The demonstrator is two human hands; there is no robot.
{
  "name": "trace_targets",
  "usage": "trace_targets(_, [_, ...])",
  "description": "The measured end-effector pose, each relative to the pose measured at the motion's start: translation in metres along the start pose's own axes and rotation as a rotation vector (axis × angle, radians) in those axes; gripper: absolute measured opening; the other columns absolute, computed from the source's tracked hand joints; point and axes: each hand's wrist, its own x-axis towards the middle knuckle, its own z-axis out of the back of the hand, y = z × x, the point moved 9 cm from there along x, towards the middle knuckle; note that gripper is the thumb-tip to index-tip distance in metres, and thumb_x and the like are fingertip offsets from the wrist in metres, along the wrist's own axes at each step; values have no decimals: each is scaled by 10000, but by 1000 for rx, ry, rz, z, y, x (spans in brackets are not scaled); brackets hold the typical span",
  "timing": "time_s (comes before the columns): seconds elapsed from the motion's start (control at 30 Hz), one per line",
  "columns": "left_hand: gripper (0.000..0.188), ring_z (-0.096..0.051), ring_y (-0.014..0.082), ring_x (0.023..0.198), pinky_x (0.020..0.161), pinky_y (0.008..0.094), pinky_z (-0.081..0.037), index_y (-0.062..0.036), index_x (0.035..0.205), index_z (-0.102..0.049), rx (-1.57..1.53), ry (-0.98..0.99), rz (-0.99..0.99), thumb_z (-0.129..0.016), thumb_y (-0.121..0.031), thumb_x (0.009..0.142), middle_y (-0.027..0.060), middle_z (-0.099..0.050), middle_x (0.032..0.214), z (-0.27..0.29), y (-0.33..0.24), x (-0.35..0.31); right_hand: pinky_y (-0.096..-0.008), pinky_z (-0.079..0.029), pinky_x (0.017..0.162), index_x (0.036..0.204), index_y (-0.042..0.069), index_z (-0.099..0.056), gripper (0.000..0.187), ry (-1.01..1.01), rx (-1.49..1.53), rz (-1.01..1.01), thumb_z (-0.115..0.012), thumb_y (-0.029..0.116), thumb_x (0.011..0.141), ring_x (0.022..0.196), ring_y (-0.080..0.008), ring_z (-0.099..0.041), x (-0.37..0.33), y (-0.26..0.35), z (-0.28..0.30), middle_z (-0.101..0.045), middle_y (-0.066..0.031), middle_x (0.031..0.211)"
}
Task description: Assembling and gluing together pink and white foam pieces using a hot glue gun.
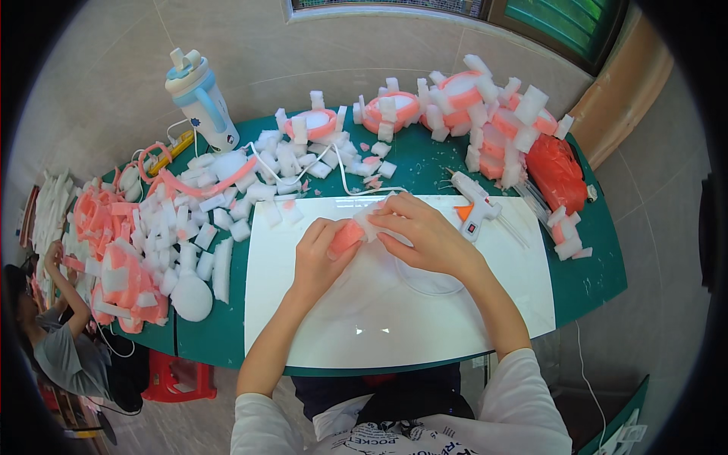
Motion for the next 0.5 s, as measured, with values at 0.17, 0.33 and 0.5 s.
trace_targets(0.17, [351, -572, 256, 735, 624, 315, -472, -7, 942, -602, 0, 2, -3, -756, -51, 630, 102, -569, 833, -1, 0, 0, -345, -437, 733, 949, -13, -612, 212, 6, -1, -7, -606, 58, 749, 869, -255, -511, 0, -1, 0, -539, -105, 880])
trace_targets(0.33, [349, -574, 255, 737, 624, 313, -473, -9, 941, -603, 5, 0, -8, -755, -46, 629, 101, -569, 833, 0, -1, 1, -348, -437, 736, 952, -12, -611, 214, 7, -2, -11, -605, 60, 750, 873, -257, -510, 0, -1, 0, -539, -106, 882])
trace_targets(0.5, [353, -573, 255, 738, 626, 314, -473, -10, 944, -602, -1, 3, -5, -755, -44, 629, 101, -569, 836, 0, -1, 0, -349, -437, 736, 951, -11, -609, 215, 15, 0, -12, -605, 58, 747, 876, -257, -510, 0, -1, 0, -539, -106, 882])
